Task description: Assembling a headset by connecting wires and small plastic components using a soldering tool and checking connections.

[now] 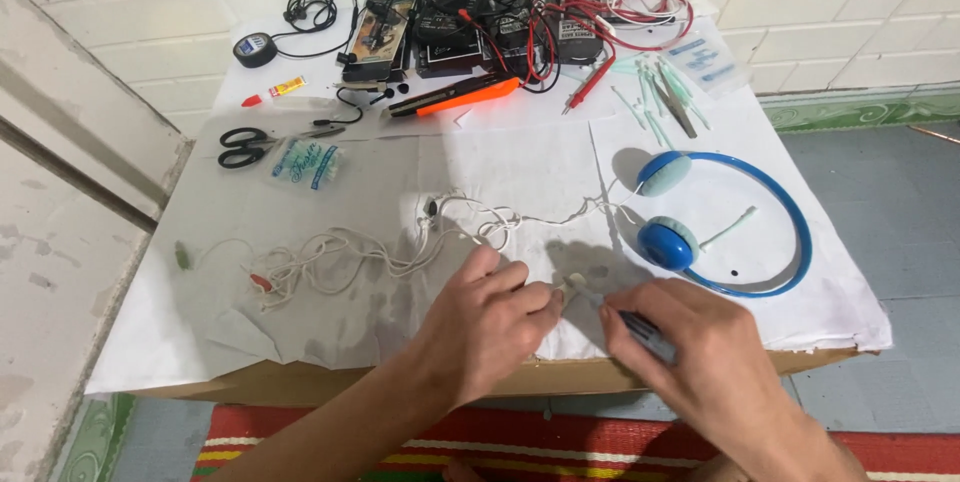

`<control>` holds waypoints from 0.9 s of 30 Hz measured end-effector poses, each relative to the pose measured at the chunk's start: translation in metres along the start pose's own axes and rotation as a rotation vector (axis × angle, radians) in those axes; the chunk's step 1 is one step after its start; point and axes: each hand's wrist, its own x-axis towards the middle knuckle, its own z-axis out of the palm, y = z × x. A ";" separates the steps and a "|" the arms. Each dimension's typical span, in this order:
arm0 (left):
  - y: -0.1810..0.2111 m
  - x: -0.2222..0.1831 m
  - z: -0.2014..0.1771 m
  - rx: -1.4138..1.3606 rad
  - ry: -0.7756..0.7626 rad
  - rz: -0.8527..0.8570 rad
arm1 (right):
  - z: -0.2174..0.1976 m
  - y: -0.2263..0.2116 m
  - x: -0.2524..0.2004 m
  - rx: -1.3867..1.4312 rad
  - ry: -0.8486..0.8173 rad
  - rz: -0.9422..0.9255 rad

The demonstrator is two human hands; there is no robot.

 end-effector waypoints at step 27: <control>0.017 0.005 -0.025 -0.050 -0.241 -0.039 | 0.007 0.007 -0.028 0.021 0.045 0.068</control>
